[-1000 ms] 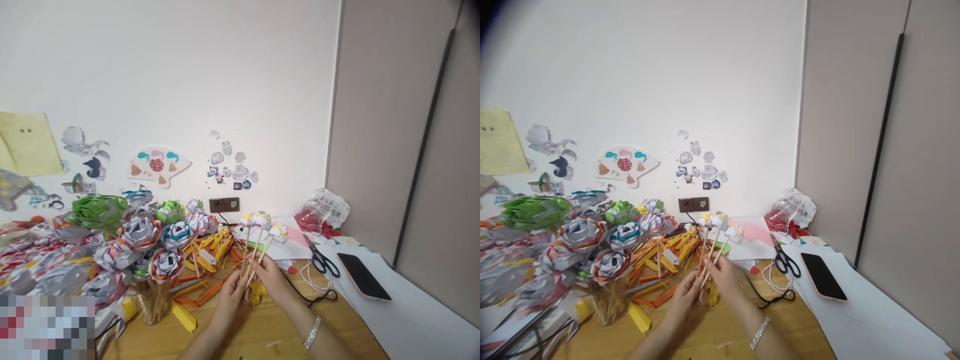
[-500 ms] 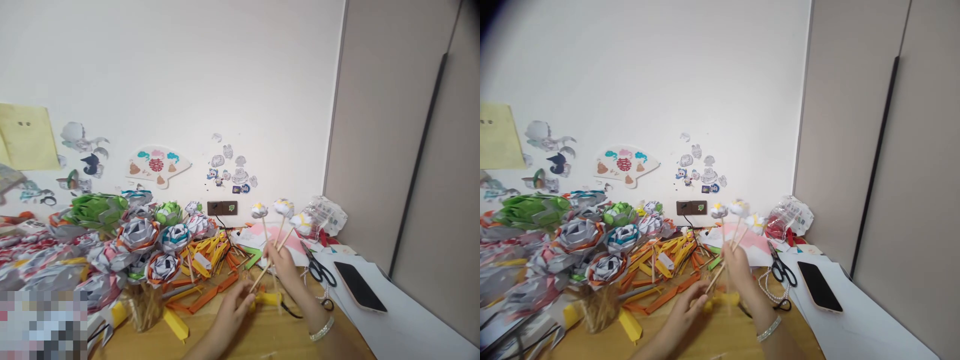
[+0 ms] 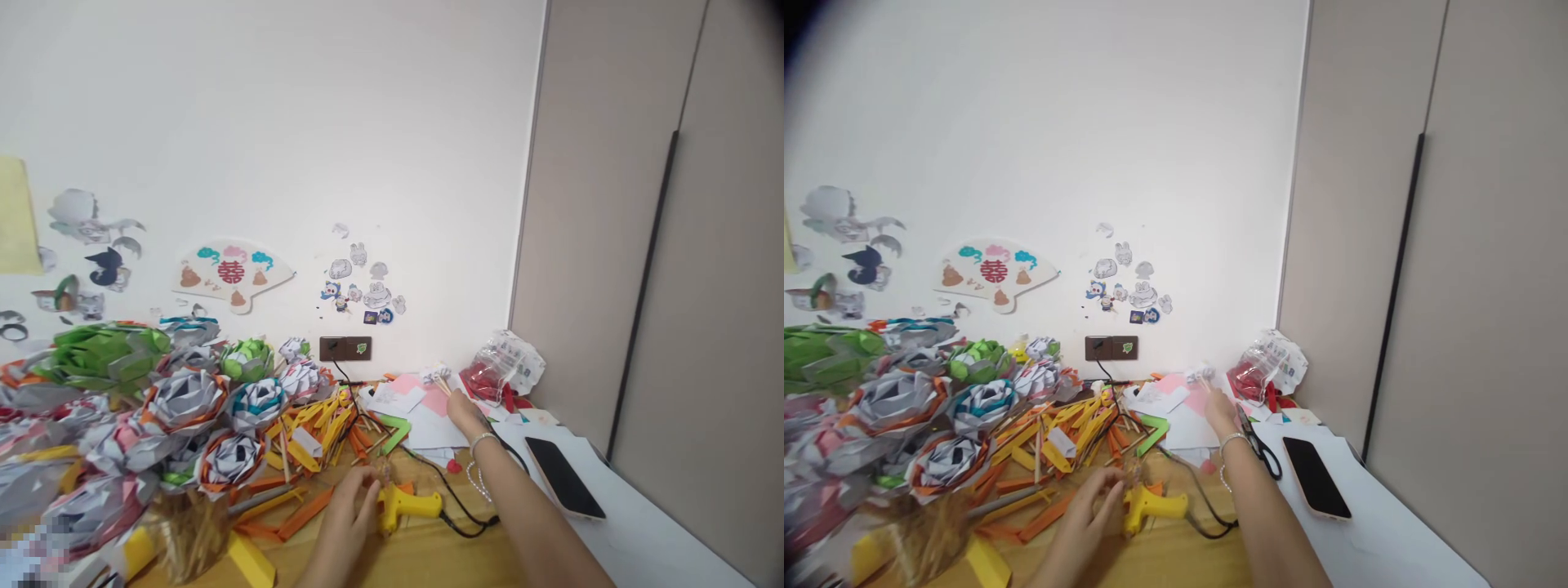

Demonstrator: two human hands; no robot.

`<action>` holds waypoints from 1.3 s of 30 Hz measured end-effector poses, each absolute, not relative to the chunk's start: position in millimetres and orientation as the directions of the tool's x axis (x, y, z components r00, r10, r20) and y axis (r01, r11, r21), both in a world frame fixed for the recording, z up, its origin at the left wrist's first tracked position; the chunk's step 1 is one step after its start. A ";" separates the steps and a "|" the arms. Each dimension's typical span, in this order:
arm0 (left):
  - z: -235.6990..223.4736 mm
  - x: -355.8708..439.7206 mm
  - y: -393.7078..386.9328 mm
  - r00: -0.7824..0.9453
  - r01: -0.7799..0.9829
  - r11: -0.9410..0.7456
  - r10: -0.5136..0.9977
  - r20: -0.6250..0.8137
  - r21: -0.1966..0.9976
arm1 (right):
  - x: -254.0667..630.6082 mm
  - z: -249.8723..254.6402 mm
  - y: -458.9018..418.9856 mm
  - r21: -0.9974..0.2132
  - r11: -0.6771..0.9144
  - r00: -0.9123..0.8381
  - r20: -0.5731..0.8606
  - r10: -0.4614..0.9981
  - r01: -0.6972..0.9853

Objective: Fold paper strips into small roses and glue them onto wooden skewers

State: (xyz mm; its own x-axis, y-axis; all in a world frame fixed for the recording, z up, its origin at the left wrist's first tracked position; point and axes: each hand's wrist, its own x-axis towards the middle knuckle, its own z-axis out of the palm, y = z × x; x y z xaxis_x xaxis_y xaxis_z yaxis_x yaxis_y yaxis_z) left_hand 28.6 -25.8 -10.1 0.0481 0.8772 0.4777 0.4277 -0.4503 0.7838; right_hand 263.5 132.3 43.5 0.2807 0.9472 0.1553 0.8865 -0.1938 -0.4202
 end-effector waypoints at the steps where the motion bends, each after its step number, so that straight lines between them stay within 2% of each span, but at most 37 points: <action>1: -10.5 28.3 -25.6 0.052 0.436 -0.454 0.875 0.482 0.777 | 262.8 38.3 134.0 -0.421 -0.198 0.286 0.157 0.945 0.885; 7: -10.0 28.0 -25.4 0.032 0.471 -0.466 0.858 0.513 0.749 | 263.0 28.4 133.6 -0.422 -0.183 0.313 0.264 0.912 0.888; 11: -5.8 26.5 -26.0 -0.029 0.508 -0.444 0.848 0.530 0.738 | 266.4 39.8 119.8 -0.443 -0.065 0.236 0.344 0.909 0.894; 13: -4.1 24.5 -24.6 -0.081 0.531 -0.424 0.836 0.542 0.734 | 264.1 44.0 104.0 -0.460 0.054 0.125 0.350 0.928 0.886; 16: -2.6 19.8 -20.5 -0.165 0.539 -0.404 0.810 0.563 0.739 | 253.9 41.1 66.2 -0.493 0.291 -0.166 0.282 0.945 0.820; 19: -2.6 14.1 -16.0 -0.244 0.546 -0.367 0.790 0.562 0.753 | 240.0 27.5 23.2 -0.516 0.504 -0.471 0.206 0.858 0.693; 20: -3.2 12.0 -14.5 -0.269 0.547 -0.352 0.785 0.558 0.759 | 235.5 21.6 11.5 -0.491 0.602 -0.587 0.208 0.783 0.629; 21: -4.1 10.0 -13.0 -0.293 0.547 -0.337 0.781 0.552 0.767 | 231.2 15.7 2.5 -0.454 0.645 -0.621 0.226 0.750 0.615; 23: -6.8 6.2 -9.7 -0.333 0.541 -0.312 0.773 0.540 0.781 | 224.0 5.0 -7.2 -0.375 0.635 -0.575 0.273 0.772 0.675; 25: -9.9 2.9 -6.4 -0.362 0.532 -0.300 0.766 0.532 0.792 | 220.0 -1.3 -7.4 -0.352 0.602 -0.523 0.299 0.798 0.717; 28: -12.8 -0.5 -2.8 -0.384 0.514 -0.297 0.759 0.526 0.805 | 221.4 -0.2 0.3 -0.491 0.579 -0.469 0.341 0.815 0.650; 31: -12.4 -1.3 -2.2 -0.398 0.500 -0.298 0.755 0.521 0.813 | 229.6 7.6 7.8 -0.745 0.502 -0.278 0.419 0.864 0.438; 33: -11.7 -0.9 -2.8 -0.404 0.493 -0.296 0.755 0.516 0.819 | 236.3 12.1 11.5 -0.887 0.409 -0.143 0.385 0.912 0.216; 36: -11.9 0.1 -3.3 -0.409 0.485 -0.287 0.761 0.505 0.826 | 245.1 14.9 15.3 -0.956 0.279 -0.077 0.286 0.955 -0.091; 39: -13.4 0.5 -3.0 -0.403 0.484 -0.283 0.768 0.498 0.828 | 250.9 15.0 17.5 -0.950 0.210 -0.080 0.234 0.969 -0.231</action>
State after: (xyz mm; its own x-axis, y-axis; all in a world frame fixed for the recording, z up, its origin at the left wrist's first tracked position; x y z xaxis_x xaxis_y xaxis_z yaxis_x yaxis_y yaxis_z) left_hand 0.5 -3.0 -13.4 -0.4033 0.7677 0.4979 0.4836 -0.2831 0.8283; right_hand 250.9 17.5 15.0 -0.0800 0.9690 0.2336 -0.2307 0.2100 -0.9501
